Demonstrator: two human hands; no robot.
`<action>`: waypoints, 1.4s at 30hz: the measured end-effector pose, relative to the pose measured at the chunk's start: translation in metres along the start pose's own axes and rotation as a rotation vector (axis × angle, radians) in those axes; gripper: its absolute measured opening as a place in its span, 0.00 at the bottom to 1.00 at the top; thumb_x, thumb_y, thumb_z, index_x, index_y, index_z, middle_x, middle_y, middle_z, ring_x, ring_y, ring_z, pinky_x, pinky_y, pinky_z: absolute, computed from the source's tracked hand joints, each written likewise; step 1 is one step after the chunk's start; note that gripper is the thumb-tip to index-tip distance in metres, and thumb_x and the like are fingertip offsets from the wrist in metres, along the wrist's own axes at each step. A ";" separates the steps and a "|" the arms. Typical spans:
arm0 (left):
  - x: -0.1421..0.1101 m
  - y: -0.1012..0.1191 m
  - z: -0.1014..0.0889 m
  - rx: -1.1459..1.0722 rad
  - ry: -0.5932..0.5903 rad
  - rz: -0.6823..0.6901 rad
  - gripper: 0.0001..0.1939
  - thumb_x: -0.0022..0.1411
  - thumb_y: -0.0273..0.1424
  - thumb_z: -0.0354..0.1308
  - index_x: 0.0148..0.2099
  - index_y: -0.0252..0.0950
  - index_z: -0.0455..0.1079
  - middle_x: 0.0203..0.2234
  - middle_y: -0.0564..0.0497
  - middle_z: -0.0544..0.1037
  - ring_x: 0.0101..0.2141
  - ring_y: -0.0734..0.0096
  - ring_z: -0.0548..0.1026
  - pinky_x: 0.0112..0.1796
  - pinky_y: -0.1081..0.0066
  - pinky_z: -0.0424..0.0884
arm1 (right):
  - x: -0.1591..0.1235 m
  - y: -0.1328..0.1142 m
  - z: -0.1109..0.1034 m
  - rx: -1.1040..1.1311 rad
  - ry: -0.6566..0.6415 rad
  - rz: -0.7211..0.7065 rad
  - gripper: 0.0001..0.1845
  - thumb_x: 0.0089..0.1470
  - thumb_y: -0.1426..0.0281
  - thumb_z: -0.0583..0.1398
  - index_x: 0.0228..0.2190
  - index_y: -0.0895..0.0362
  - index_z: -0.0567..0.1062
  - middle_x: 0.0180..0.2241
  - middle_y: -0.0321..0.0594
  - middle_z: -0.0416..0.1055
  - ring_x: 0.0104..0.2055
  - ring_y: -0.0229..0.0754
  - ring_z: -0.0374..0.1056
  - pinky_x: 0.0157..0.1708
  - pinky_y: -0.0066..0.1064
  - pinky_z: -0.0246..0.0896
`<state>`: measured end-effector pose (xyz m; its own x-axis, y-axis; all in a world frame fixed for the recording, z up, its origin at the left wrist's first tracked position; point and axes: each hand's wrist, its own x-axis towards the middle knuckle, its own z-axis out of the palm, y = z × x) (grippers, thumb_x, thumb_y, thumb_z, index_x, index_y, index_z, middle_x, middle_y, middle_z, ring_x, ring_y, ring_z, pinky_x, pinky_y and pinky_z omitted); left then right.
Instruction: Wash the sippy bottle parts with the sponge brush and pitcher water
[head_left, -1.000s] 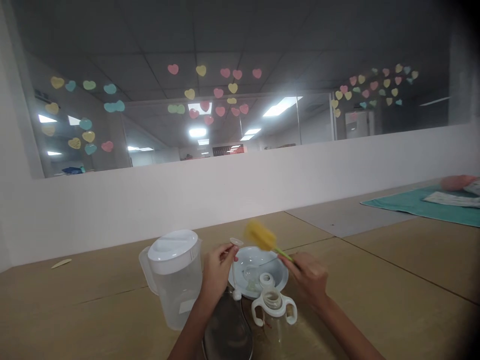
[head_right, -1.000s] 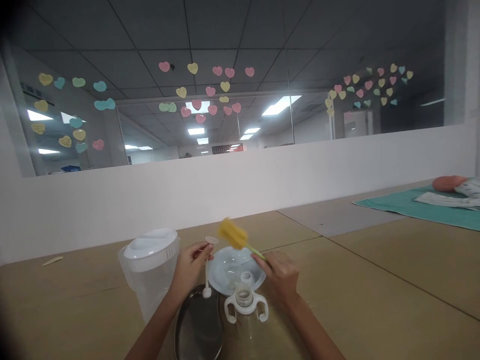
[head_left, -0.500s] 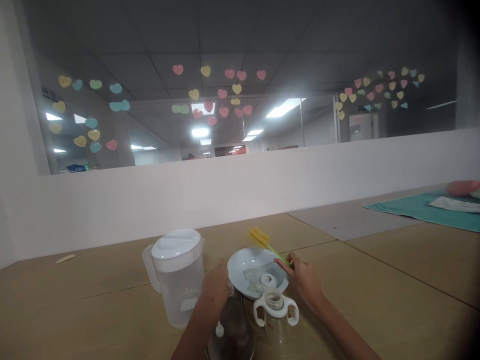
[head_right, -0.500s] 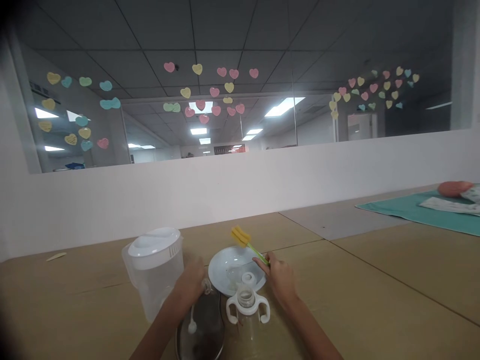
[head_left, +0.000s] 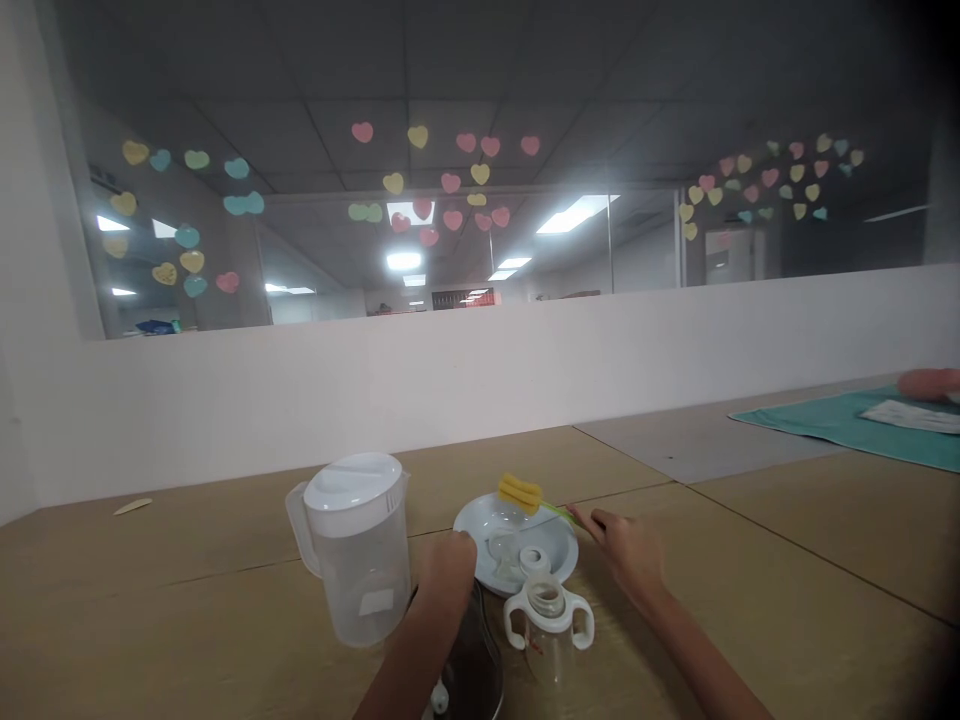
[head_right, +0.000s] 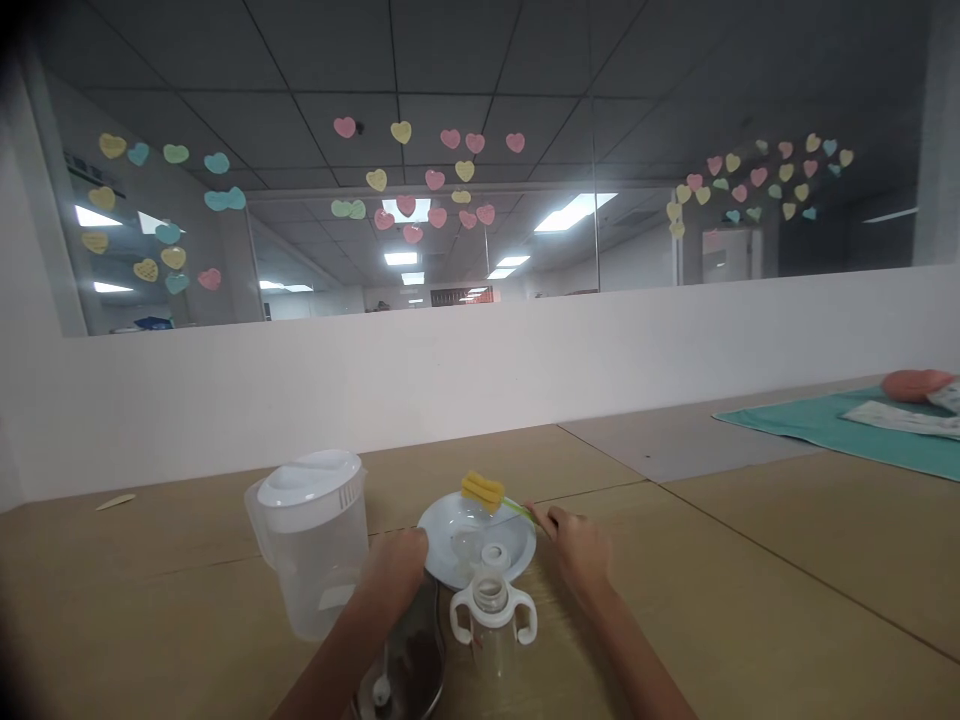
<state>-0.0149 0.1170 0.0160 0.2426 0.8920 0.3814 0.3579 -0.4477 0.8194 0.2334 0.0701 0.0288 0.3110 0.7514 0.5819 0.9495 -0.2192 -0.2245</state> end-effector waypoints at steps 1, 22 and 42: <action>0.000 0.005 0.004 0.083 -0.040 0.042 0.11 0.52 0.37 0.56 0.26 0.35 0.73 0.29 0.37 0.74 0.44 0.45 0.68 0.51 0.50 0.55 | -0.001 0.000 0.000 -0.010 0.009 0.008 0.34 0.55 0.48 0.42 0.17 0.55 0.73 0.19 0.45 0.71 0.21 0.42 0.65 0.19 0.29 0.39; -0.001 0.015 0.027 0.446 -0.189 0.234 0.25 0.61 0.43 0.45 0.56 0.38 0.65 0.49 0.37 0.69 0.52 0.48 0.62 0.53 0.56 0.53 | -0.007 -0.002 0.015 0.149 0.029 0.009 0.41 0.57 0.49 0.34 0.22 0.56 0.77 0.22 0.50 0.75 0.24 0.46 0.71 0.20 0.31 0.47; -0.008 0.069 -0.017 0.193 -0.149 0.264 0.20 0.63 0.44 0.45 0.49 0.37 0.66 0.38 0.48 0.68 0.39 0.67 0.69 0.42 0.70 0.66 | -0.013 -0.004 0.021 0.226 0.661 -0.547 0.26 0.60 0.71 0.49 0.12 0.58 0.69 0.11 0.36 0.65 0.15 0.31 0.57 0.22 0.26 0.46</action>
<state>-0.0079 0.0799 0.0763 0.4733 0.7313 0.4911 0.4254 -0.6779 0.5995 0.2248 0.0746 0.0055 -0.1574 0.1863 0.9698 0.9630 0.2464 0.1090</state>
